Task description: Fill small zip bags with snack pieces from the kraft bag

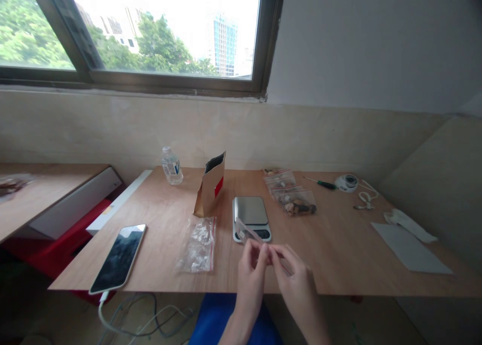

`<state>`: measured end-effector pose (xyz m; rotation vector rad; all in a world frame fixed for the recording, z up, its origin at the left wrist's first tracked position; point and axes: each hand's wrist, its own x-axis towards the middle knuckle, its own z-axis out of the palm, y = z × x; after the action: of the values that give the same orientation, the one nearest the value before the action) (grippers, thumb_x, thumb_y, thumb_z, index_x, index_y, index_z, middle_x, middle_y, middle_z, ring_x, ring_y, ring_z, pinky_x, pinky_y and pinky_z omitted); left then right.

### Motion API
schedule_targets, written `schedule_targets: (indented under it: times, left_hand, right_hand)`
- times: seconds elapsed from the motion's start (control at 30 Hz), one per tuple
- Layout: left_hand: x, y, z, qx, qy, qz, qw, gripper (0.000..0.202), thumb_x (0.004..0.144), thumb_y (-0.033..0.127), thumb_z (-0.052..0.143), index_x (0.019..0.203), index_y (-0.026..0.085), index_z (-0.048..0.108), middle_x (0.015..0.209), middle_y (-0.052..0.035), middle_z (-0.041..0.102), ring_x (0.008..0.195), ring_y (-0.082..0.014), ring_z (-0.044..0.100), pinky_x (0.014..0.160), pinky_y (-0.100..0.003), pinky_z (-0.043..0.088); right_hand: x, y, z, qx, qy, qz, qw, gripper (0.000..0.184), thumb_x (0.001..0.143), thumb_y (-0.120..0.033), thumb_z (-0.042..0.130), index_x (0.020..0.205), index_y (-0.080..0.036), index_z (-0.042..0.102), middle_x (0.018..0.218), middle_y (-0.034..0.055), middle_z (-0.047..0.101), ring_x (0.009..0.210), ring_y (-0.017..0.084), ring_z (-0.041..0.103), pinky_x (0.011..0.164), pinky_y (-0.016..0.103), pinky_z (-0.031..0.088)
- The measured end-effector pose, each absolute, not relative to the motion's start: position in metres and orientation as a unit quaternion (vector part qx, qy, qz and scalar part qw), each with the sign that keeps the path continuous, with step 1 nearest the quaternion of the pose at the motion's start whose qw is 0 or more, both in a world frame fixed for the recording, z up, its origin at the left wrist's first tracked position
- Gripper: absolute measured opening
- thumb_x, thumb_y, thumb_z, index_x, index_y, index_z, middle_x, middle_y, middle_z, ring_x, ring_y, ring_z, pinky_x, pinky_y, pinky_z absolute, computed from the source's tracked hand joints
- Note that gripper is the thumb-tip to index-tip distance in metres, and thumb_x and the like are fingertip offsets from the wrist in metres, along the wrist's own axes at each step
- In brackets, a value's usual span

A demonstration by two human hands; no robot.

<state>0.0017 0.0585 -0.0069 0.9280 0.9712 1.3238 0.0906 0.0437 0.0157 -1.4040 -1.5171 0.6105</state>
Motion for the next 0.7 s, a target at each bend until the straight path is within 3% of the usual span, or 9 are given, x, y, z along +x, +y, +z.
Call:
schedule_targets:
  times: [0.37,0.7]
  left_hand:
    - [-0.026,0.062,-0.018,0.399,0.464,0.542,0.576,0.035,0.078,0.053,0.051,0.077,0.018,0.052,0.068,-0.0002,0.053,0.067,-0.0146,0.052,0.060,-0.022,0.044]
    - [-0.041,0.057,-0.011,0.526,0.414,0.483,0.565,0.032,0.088,0.041,0.043,0.065,0.018,0.042,0.061,0.0032,0.040,0.059,-0.0099,0.039,0.055,-0.021,0.032]
  right_hand:
    - [0.075,0.038,0.023,-0.516,-0.645,0.338,0.452,0.028,0.090,-0.036,0.045,0.096,-0.021,0.067,0.094,0.0092,0.066,0.086,0.020,0.064,0.073,0.026,0.053]
    - [0.082,0.046,0.006,-0.538,-0.576,0.394,0.472,0.025,0.083,-0.041,0.054,0.074,-0.018,0.062,0.071,0.0041,0.067,0.072,0.019,0.065,0.071,0.027,0.050]
